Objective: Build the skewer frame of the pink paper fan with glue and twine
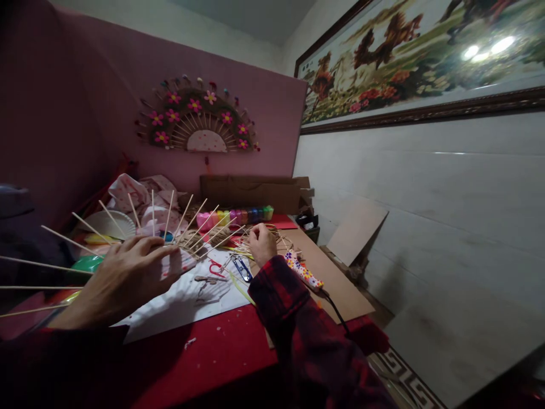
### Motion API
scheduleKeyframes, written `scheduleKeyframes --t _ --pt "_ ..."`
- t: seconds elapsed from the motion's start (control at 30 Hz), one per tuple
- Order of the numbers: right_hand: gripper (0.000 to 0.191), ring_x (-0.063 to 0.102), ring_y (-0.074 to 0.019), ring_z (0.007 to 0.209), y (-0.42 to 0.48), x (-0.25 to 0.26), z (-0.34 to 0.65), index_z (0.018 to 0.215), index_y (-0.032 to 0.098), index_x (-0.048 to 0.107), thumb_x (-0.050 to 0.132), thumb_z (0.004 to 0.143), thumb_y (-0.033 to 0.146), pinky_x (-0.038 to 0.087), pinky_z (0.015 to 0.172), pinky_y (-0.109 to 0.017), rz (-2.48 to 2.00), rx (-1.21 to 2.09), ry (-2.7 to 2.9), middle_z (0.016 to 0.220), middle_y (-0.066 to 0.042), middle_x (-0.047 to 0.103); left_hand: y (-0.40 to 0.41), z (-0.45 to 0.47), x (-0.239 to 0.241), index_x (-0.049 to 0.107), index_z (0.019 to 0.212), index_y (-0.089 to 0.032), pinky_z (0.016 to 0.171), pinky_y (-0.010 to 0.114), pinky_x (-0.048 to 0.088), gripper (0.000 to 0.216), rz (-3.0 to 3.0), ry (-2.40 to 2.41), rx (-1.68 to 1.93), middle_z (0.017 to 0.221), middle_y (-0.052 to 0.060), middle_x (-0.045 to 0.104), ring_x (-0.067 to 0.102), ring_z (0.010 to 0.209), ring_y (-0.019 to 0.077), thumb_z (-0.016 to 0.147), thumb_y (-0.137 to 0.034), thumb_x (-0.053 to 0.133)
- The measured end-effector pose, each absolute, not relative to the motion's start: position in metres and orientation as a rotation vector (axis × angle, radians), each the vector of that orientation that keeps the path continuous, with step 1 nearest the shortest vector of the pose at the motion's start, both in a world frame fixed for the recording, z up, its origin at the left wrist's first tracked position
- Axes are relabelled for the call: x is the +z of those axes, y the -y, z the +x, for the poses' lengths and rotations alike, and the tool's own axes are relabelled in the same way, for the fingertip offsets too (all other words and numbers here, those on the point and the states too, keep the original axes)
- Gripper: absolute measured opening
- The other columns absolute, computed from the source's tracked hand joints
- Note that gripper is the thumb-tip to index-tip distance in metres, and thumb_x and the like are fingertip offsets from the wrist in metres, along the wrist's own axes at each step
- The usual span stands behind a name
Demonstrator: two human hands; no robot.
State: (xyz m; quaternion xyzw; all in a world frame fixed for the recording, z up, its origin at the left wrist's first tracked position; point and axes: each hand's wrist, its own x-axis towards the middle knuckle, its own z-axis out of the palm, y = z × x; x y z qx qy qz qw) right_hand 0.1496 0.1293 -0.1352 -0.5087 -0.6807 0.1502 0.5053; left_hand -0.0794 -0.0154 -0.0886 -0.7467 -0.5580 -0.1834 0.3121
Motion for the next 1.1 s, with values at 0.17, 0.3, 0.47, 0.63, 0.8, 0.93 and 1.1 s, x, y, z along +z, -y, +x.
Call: scheduleKeyframes --t 0.17,0.3,0.47,0.63,0.8,0.93,1.1 --pt "0.011 0.060 -0.0162 0.063 -0.1288 -0.1350 0.1513 0.069 0.022 0.050 0.045 0.078 0.026 0.043 0.058 -0.026 -1.225 0.420 1.544 0.064 -0.001 0.063 0.0149 -0.0757 -0.0887 0.066 0.096 -0.025 0.073 0.045 0.040 0.030 -2.002 1.450 -0.466 0.098 0.012 0.062 0.053 0.092 0.0324 0.077 -0.043 0.053" --pt "0.011 0.060 -0.0165 0.061 -0.1300 -0.1354 0.1519 0.071 0.022 0.051 0.046 0.078 0.028 0.044 0.057 -0.026 -1.217 0.441 1.514 0.062 -0.001 0.062 0.0168 -0.0709 -0.0876 0.067 0.095 -0.022 0.076 0.044 0.040 0.029 -1.997 1.469 -0.473 0.098 0.012 0.062 0.052 0.094 0.0315 0.077 -0.041 0.054" --pt "0.011 0.059 -0.0165 0.059 -0.1331 -0.1379 0.1515 0.071 0.022 0.051 0.046 0.078 0.028 0.044 0.055 -0.027 -1.183 0.448 1.508 0.062 -0.001 0.061 0.0164 -0.0690 -0.0888 0.067 0.094 -0.022 0.079 0.044 0.041 0.029 -2.006 1.462 -0.482 0.098 0.011 0.062 0.052 0.094 0.0301 0.078 -0.042 0.053" --pt "0.011 0.058 -0.0160 0.057 -0.1336 -0.1384 0.1512 0.067 0.023 0.050 0.047 0.077 0.027 0.044 0.054 -0.026 -1.146 0.478 1.537 0.059 0.000 0.060 0.0133 -0.0712 -0.0921 0.067 0.094 -0.023 0.077 0.044 0.042 0.029 -1.992 1.443 -0.489 0.098 0.011 0.062 0.053 0.092 0.0296 0.080 -0.043 0.050" --pt "0.012 0.056 -0.0157 0.057 -0.1300 -0.1373 0.1500 0.066 0.023 0.051 0.049 0.077 0.027 0.043 0.052 -0.026 -1.144 0.484 1.564 0.061 -0.001 0.061 0.0143 -0.0709 -0.0927 0.066 0.094 -0.023 0.077 0.044 0.041 0.028 -1.990 1.454 -0.483 0.097 0.011 0.063 0.053 0.092 0.0297 0.080 -0.041 0.050" --pt "0.012 0.055 -0.0148 0.055 -0.1285 -0.1387 0.1479 0.064 0.022 0.052 0.050 0.075 0.027 0.043 0.050 -0.025 -1.100 0.542 1.589 0.061 0.000 0.060 0.0152 -0.0695 -0.0930 0.067 0.093 -0.023 0.076 0.045 0.041 0.028 -1.980 1.467 -0.493 0.097 0.011 0.063 0.053 0.093 0.0299 0.080 -0.040 0.050" --pt "0.007 0.053 -0.0126 0.051 -0.1312 -0.1399 0.1481 0.068 0.022 0.053 0.053 0.072 0.028 0.042 0.045 -0.023 -1.067 0.682 1.469 0.060 0.001 0.059 0.0144 -0.0693 -0.0932 0.067 0.092 -0.024 0.076 0.044 0.041 0.026 -1.992 1.468 -0.507 0.094 0.010 0.063 0.054 0.091 0.0290 0.078 -0.039 0.052"
